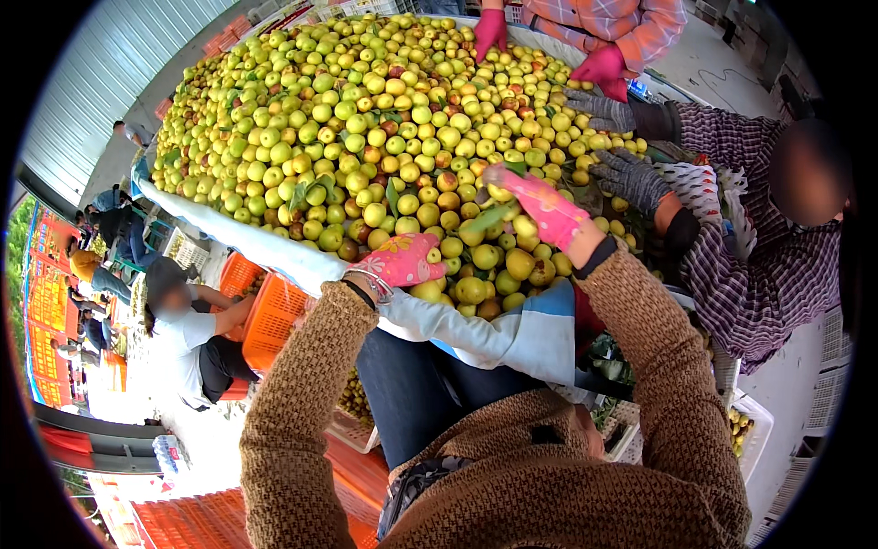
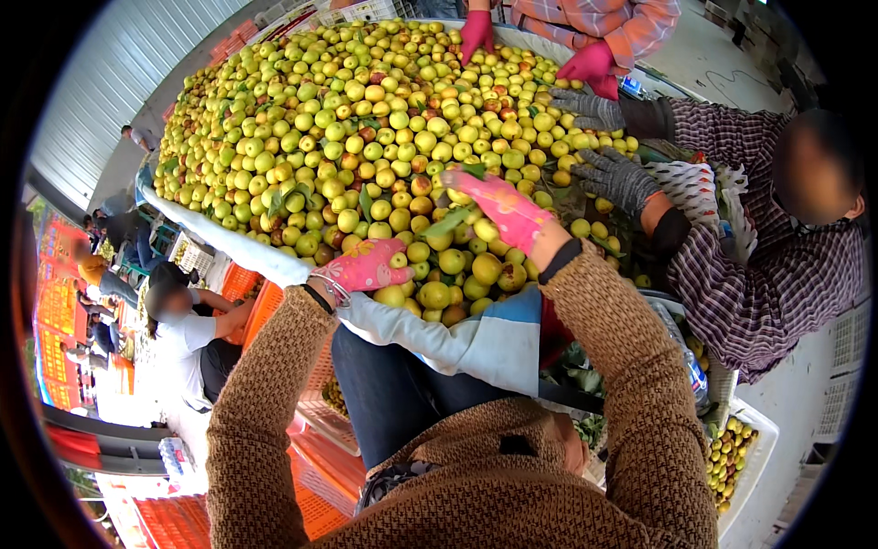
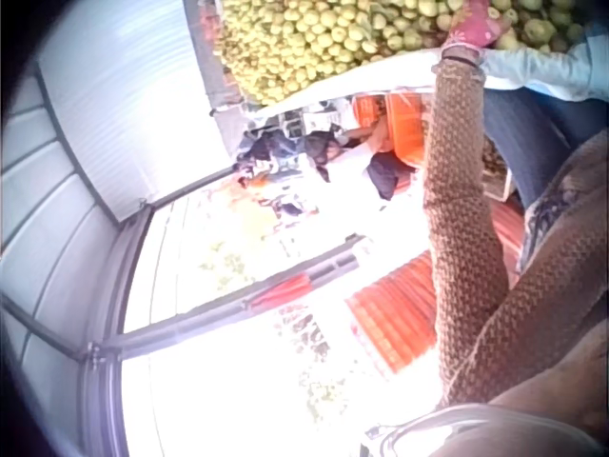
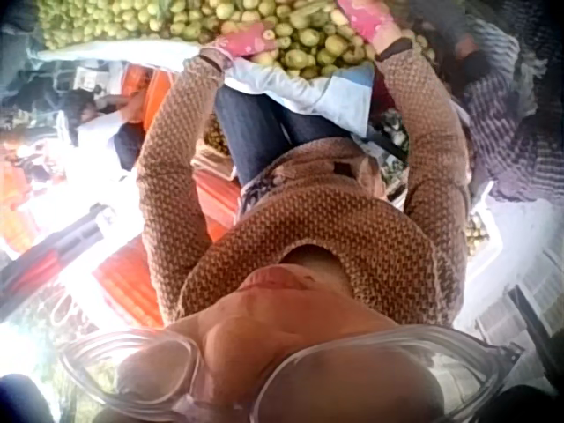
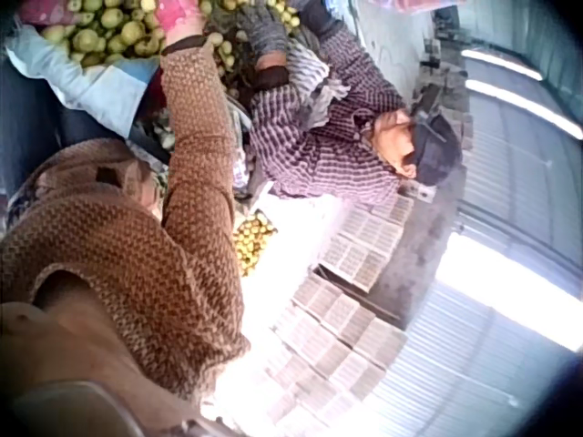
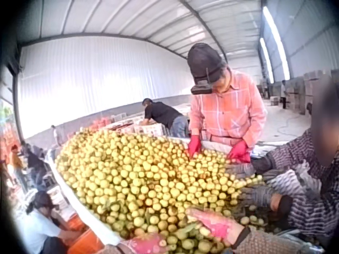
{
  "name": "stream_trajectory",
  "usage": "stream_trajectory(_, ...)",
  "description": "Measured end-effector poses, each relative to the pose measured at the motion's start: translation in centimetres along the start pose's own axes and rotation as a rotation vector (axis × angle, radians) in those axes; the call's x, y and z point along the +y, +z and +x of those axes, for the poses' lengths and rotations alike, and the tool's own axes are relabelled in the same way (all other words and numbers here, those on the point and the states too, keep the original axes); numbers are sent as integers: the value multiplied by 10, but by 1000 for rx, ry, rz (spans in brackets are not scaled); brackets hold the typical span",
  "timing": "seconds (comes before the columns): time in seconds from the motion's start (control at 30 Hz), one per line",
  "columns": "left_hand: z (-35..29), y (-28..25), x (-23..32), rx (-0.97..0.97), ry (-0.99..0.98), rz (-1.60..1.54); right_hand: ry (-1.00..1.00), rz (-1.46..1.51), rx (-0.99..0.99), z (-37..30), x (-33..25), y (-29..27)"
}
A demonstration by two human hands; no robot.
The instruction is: The person sorts green apples on a large table, picking them up and placing them into a white crate. They wear pink gloves and work alongside other people in a busy market setting.
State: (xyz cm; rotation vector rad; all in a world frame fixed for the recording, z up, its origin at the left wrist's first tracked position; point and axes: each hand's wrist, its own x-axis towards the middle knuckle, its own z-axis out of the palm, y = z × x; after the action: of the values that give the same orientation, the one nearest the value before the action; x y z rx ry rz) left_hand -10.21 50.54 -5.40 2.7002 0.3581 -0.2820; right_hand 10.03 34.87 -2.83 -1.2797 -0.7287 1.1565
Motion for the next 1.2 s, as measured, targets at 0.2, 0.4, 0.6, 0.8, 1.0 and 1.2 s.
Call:
stream_trajectory(0.2,-7,-12,-3,186,51,-386,-132,-687,81,87,3,21)
stream_trajectory(0.4,39,-43,-38,567,23,-145,-140,-1246,-149,123,10,41)
stream_trajectory(0.6,92,-37,-51,375,19,207,49,-1307,-260,127,3,28)
stream_trajectory(0.8,114,-34,-49,155,-64,273,-82,-1278,-235,84,10,20)
stream_trajectory(1.0,97,-16,-51,220,53,96,30,-373,-152,39,22,-12)
stream_trajectory(1.2,70,-40,-44,629,71,-57,75,225,-28,5,24,-31)
